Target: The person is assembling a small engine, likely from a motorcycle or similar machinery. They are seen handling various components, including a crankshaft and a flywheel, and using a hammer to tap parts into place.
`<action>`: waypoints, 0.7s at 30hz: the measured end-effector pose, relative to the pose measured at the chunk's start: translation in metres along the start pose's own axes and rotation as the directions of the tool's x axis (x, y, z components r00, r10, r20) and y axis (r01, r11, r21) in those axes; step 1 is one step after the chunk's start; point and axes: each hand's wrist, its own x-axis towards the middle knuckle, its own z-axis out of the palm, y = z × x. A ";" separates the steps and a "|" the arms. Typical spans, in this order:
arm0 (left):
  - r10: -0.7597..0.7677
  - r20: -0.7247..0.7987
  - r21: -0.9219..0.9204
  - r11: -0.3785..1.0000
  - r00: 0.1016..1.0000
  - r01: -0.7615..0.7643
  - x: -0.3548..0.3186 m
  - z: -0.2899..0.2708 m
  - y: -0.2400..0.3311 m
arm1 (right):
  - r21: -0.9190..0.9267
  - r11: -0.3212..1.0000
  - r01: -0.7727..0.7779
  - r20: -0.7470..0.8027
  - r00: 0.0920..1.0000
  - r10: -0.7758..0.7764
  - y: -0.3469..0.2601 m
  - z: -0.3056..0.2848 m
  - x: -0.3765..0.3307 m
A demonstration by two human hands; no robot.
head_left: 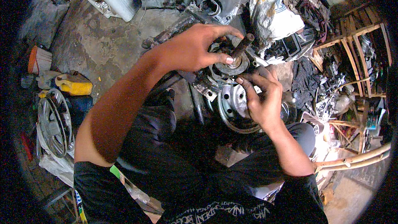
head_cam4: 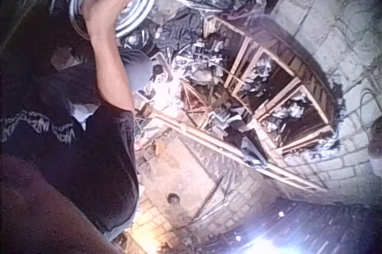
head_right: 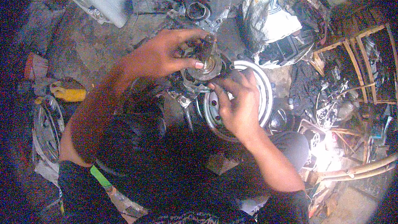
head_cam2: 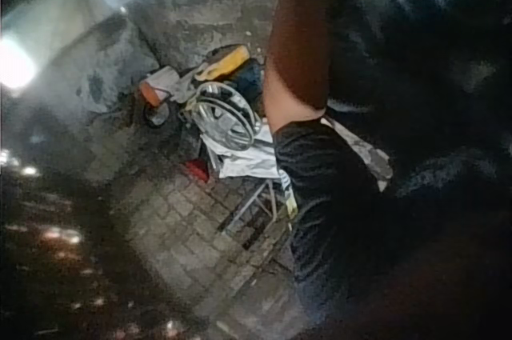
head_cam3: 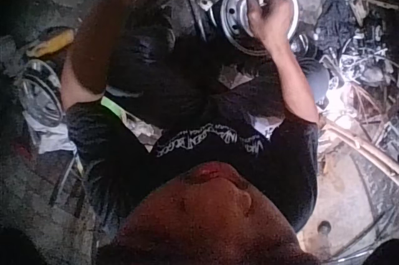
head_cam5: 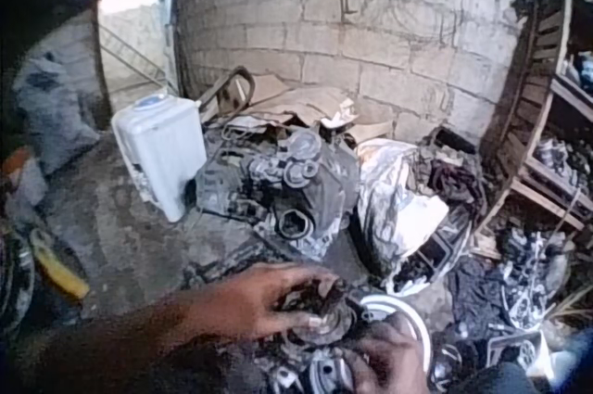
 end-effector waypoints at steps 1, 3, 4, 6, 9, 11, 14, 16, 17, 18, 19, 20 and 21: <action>0.000 -0.005 -0.005 1.000 1.000 0.000 0.000 0.001 -0.001 | 0.019 1.000 -0.004 0.028 1.000 0.004 0.000 -0.001 0.001; 0.002 -0.013 -0.017 1.000 1.000 -0.002 0.000 0.003 -0.001 | -0.038 0.999 0.000 -0.043 0.999 -0.002 -0.002 0.005 -0.002; -0.002 -0.012 -0.004 1.000 1.000 0.002 0.001 0.003 -0.001 | -0.068 0.998 0.000 -0.079 0.997 -0.005 -0.004 0.007 -0.003; -0.013 -0.010 0.023 1.000 1.000 0.014 0.003 0.002 0.000 | -0.091 0.996 0.003 -0.089 0.996 -0.011 -0.006 0.007 -0.003; -0.011 -0.011 0.017 1.000 1.000 0.012 0.003 0.001 -0.001 | -0.045 0.999 0.018 -0.013 1.000 -0.018 -0.002 0.002 0.002; 0.006 -0.018 -0.006 1.000 1.000 -0.006 0.001 0.002 -0.004 | 0.011 1.000 0.007 0.046 0.999 -0.007 -0.001 -0.002 0.006; 0.036 -0.037 0.007 0.999 0.999 -0.036 0.001 0.003 -0.004 | 0.020 0.999 -0.024 0.069 0.997 0.023 -0.003 -0.005 0.008; 0.023 -0.040 0.038 0.999 0.999 -0.022 0.002 0.004 0.000 | -0.020 0.999 -0.028 -0.001 1.000 0.028 -0.005 0.000 0.004; 0.002 -0.035 0.056 0.998 0.999 0.000 0.003 0.004 0.002 | -0.040 0.999 -0.031 -0.037 0.999 0.029 -0.005 0.003 0.002; -0.020 -0.033 0.075 0.997 0.999 0.022 0.003 0.003 0.003 | -0.031 0.999 -0.028 -0.063 0.998 0.026 -0.006 0.005 0.001; -0.027 -0.022 0.066 0.997 0.999 0.028 0.003 0.003 0.003 | -0.024 0.999 -0.037 -0.073 0.997 0.035 -0.006 0.007 -0.001; -0.034 -0.010 0.057 0.998 0.999 0.034 0.004 0.003 0.001 | -0.018 0.999 -0.046 -0.083 0.996 0.044 -0.005 0.008 -0.003; -0.043 0.000 0.049 0.998 0.999 0.043 0.003 0.002 0.001 | -0.011 0.999 -0.053 -0.091 0.995 0.052 -0.006 0.009 -0.003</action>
